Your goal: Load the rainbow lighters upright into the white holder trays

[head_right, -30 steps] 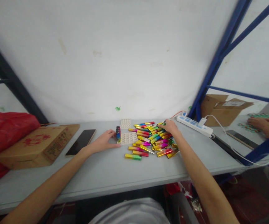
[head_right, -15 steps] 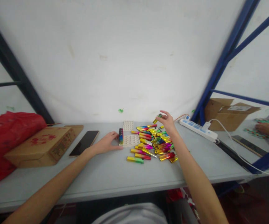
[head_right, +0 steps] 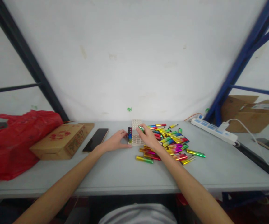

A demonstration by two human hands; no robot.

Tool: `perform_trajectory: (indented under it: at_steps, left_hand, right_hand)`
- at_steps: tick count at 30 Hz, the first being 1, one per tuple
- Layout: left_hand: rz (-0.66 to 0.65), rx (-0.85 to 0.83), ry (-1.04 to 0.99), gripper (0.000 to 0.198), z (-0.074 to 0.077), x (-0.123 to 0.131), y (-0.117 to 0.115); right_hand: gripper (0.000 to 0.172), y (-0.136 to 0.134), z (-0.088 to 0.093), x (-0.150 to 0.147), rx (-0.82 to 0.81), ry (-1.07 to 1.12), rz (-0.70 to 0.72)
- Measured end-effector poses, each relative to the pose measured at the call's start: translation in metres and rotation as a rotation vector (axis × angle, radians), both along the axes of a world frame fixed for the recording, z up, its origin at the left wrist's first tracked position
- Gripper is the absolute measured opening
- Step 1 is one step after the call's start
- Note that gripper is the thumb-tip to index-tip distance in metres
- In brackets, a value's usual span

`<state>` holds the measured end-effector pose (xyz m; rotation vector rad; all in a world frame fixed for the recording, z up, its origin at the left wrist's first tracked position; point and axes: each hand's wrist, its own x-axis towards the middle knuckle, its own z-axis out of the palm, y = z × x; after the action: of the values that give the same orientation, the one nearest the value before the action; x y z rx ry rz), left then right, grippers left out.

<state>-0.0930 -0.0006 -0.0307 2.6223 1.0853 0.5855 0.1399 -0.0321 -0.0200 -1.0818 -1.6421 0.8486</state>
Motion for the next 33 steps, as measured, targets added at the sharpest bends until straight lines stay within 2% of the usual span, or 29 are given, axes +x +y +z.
perform_trajectory:
  at_steps: [2,5,11,15,19,21,24,30,33]
  left_hand:
    - [-0.006,-0.001,-0.007,0.06,0.0,0.0,0.0]
    - [-0.011,-0.018,-0.019,0.059,0.002,0.0,-0.001]
    - [-0.01,-0.035,-0.017,0.059,0.004,0.0,-0.001]
    - [-0.012,-0.022,-0.008,0.06,0.002,-0.001,-0.001]
    - [-0.023,-0.034,-0.022,0.065,0.001,-0.002,0.001]
    - [-0.033,-0.058,-0.031,0.068,0.0,-0.003,0.002]
    - [-0.054,-0.095,-0.045,0.071,-0.001,-0.006,0.006]
    - [-0.075,-0.154,-0.082,0.068,-0.003,-0.011,0.013]
    - [-0.081,-0.16,-0.094,0.068,-0.004,-0.011,0.015]
  right_hand:
    - [0.046,-0.003,-0.001,-0.001,0.125,-0.107,-0.079]
    - [0.053,-0.004,-0.002,-0.002,0.181,-0.18,-0.146]
    - [0.045,-0.004,-0.005,-0.003,0.24,-0.287,-0.229]
    - [0.041,-0.012,0.003,-0.004,0.276,-0.328,-0.193]
    - [0.034,-0.024,0.014,-0.004,0.292,-0.405,-0.065]
    - [0.033,-0.028,0.016,-0.003,0.36,-0.476,0.004]
    - [0.034,-0.031,0.017,-0.002,0.441,-0.58,0.024]
    - [0.035,-0.025,0.013,0.0,0.313,-0.539,0.008]
    - [0.033,-0.022,0.008,0.0,0.33,-0.574,0.038]
